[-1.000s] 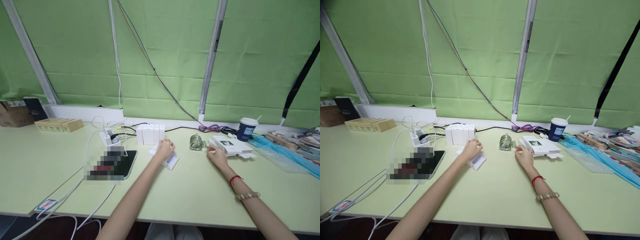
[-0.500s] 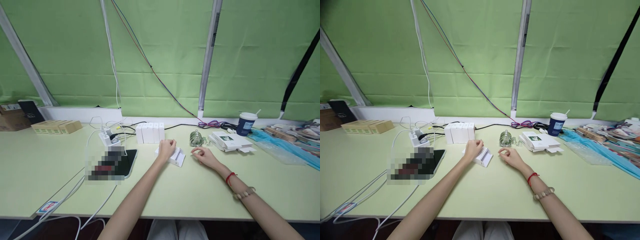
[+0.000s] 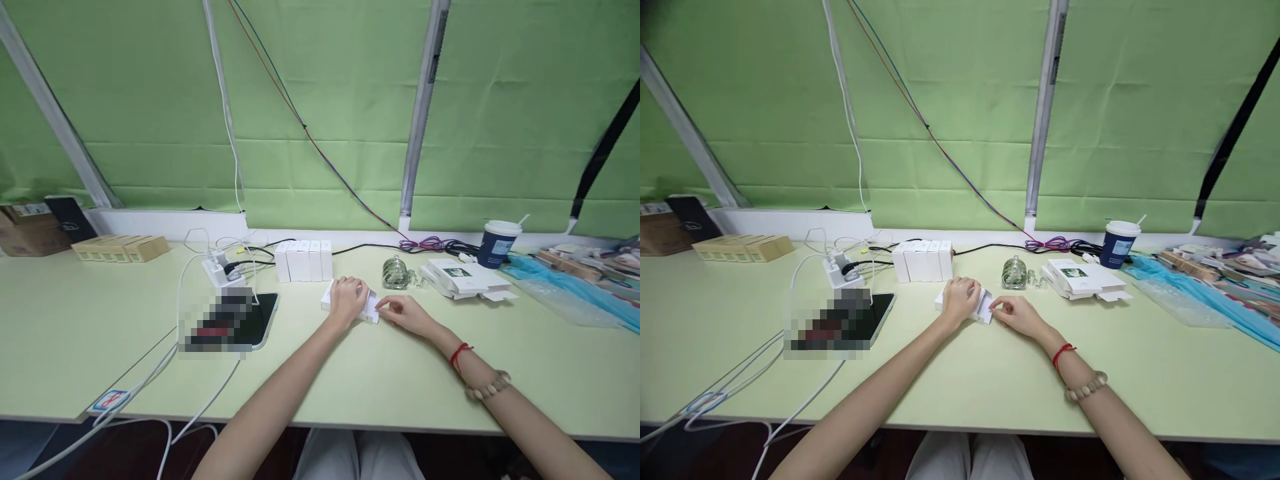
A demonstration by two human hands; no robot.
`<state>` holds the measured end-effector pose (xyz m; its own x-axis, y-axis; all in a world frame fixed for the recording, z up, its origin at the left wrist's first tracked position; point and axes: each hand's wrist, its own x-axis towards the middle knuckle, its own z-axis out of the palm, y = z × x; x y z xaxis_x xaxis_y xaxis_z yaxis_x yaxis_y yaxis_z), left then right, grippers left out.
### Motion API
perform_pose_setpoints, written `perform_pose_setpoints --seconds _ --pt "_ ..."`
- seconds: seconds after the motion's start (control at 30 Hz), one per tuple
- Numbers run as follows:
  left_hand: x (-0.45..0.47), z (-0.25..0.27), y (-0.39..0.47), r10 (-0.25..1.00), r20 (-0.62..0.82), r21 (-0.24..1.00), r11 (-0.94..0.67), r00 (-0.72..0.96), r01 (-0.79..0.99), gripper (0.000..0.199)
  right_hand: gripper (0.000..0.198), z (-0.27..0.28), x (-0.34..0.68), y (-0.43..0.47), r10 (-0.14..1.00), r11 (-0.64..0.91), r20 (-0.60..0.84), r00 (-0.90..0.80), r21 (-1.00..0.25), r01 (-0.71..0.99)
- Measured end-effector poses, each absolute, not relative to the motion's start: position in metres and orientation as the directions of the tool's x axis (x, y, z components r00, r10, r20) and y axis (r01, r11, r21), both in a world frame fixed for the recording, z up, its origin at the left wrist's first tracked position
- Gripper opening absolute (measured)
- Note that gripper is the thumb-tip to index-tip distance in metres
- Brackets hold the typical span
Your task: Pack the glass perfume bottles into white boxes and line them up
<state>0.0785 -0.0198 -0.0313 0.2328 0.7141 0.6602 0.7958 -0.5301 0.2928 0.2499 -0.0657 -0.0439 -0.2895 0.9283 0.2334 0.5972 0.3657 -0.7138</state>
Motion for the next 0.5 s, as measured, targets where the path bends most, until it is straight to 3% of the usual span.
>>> perform_pose_setpoints --seconds 0.07,0.13,0.23,0.33,0.4,0.5 --pt "0.082 -0.034 -0.023 0.727 0.62 0.307 -0.57 0.295 0.762 0.027 0.035 -0.043 0.251 -0.066 0.94 0.339 0.218 -0.261 -0.658 0.672" --pt "0.085 -0.035 -0.024 0.748 0.589 0.398 -0.597 0.306 0.696 0.023 0.034 -0.042 0.253 -0.067 0.952 0.306 0.219 -0.215 -0.604 0.736" --pt "0.086 -0.032 -0.017 0.84 0.516 0.669 -0.519 0.17 0.532 0.023 0.033 -0.038 0.255 -0.067 0.966 0.239 0.218 -0.138 -0.549 0.801" --pt "0.081 -0.025 -0.003 0.941 0.339 0.911 -0.324 -0.015 0.256 0.026 0.034 -0.036 0.255 -0.067 0.978 0.178 0.194 -0.083 -0.55 0.816" --pt "0.074 -0.022 0.007 0.982 0.185 0.983 -0.185 -0.036 0.012 0.027 0.034 -0.035 0.254 -0.066 0.982 0.156 0.176 -0.067 -0.562 0.813" --pt "0.063 -0.019 0.014 0.992 0.12 0.987 -0.114 0.042 -0.115 0.033 0.032 -0.035 0.254 -0.066 0.985 0.143 0.162 -0.058 -0.577 0.804"
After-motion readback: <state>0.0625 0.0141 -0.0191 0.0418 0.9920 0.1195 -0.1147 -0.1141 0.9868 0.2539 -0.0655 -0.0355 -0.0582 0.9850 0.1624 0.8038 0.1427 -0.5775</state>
